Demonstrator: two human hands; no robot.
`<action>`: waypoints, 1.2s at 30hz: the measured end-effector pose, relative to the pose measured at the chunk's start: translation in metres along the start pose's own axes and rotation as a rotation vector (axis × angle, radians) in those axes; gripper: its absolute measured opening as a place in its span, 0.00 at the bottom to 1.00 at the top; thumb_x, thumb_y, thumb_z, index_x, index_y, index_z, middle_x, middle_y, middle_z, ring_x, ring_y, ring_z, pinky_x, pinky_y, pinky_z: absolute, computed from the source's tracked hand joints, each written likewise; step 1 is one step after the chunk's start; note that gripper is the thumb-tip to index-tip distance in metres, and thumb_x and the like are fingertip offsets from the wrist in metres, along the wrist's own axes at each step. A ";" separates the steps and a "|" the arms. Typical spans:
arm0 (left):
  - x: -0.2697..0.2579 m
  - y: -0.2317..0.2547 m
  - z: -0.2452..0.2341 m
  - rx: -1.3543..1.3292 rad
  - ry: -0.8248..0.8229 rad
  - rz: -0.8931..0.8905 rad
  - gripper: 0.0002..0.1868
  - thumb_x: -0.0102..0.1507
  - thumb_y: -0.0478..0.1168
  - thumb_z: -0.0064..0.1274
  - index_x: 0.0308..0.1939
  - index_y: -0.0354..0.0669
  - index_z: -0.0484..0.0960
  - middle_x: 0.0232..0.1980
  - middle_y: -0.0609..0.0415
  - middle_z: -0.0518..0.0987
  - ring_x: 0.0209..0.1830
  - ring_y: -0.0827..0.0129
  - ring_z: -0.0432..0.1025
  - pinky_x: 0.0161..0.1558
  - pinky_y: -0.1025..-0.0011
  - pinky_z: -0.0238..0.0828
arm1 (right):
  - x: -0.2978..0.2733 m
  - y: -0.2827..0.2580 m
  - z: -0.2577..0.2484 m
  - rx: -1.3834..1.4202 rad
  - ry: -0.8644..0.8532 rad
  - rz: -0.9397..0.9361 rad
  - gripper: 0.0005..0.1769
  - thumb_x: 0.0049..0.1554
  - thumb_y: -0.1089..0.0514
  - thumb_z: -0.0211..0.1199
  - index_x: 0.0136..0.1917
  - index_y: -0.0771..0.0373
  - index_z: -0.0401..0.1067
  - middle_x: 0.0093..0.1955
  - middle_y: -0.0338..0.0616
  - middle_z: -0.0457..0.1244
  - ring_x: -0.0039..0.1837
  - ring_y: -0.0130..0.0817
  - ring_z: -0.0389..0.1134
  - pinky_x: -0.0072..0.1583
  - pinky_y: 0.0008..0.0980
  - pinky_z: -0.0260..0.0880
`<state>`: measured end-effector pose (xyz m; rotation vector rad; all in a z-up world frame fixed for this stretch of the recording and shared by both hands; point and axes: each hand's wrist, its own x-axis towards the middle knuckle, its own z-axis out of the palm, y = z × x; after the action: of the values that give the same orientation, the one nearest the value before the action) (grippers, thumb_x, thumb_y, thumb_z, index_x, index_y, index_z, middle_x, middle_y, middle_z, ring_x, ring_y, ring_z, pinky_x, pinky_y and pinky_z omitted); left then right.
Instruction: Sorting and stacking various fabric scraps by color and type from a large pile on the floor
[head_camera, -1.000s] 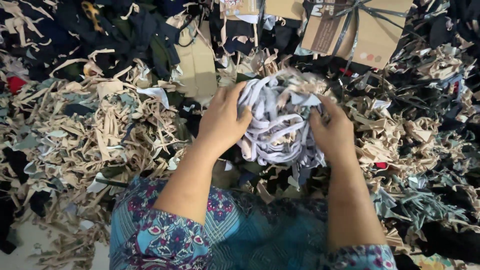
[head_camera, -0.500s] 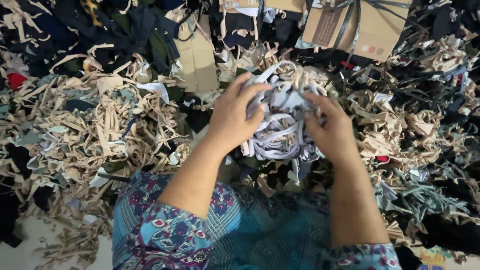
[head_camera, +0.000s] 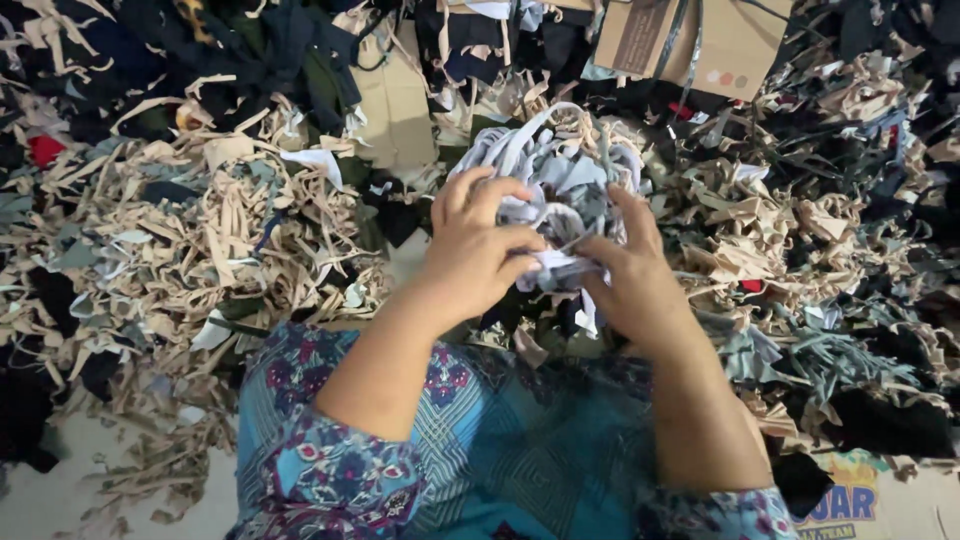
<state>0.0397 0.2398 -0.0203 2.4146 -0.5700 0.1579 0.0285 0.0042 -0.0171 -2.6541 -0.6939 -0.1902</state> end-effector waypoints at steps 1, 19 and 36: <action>-0.001 0.002 -0.009 -0.001 0.003 -0.002 0.07 0.57 0.50 0.66 0.38 0.62 0.89 0.64 0.61 0.67 0.75 0.47 0.49 0.73 0.38 0.35 | -0.001 -0.002 -0.010 -0.001 -0.002 -0.003 0.14 0.48 0.62 0.69 0.50 0.62 0.76 0.76 0.69 0.50 0.73 0.76 0.55 0.74 0.66 0.53; -0.002 -0.006 -0.026 0.215 -0.294 -0.191 0.07 0.60 0.51 0.57 0.39 0.75 0.88 0.69 0.56 0.62 0.78 0.43 0.43 0.72 0.41 0.37 | -0.031 0.049 -0.040 0.183 0.041 0.598 0.20 0.61 0.65 0.55 0.57 0.43 0.80 0.50 0.37 0.70 0.56 0.41 0.71 0.54 0.45 0.73; 0.008 -0.028 -0.007 0.079 0.229 -0.062 0.10 0.63 0.44 0.57 0.48 0.63 0.83 0.54 0.59 0.72 0.53 0.53 0.72 0.50 0.51 0.71 | -0.010 0.014 -0.039 0.022 -0.234 0.670 0.22 0.59 0.39 0.65 0.58 0.55 0.81 0.44 0.52 0.73 0.52 0.57 0.73 0.55 0.54 0.72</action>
<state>0.0598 0.2608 -0.0288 2.4437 -0.3906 0.4310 0.0254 -0.0276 0.0117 -2.7441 0.1558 0.3141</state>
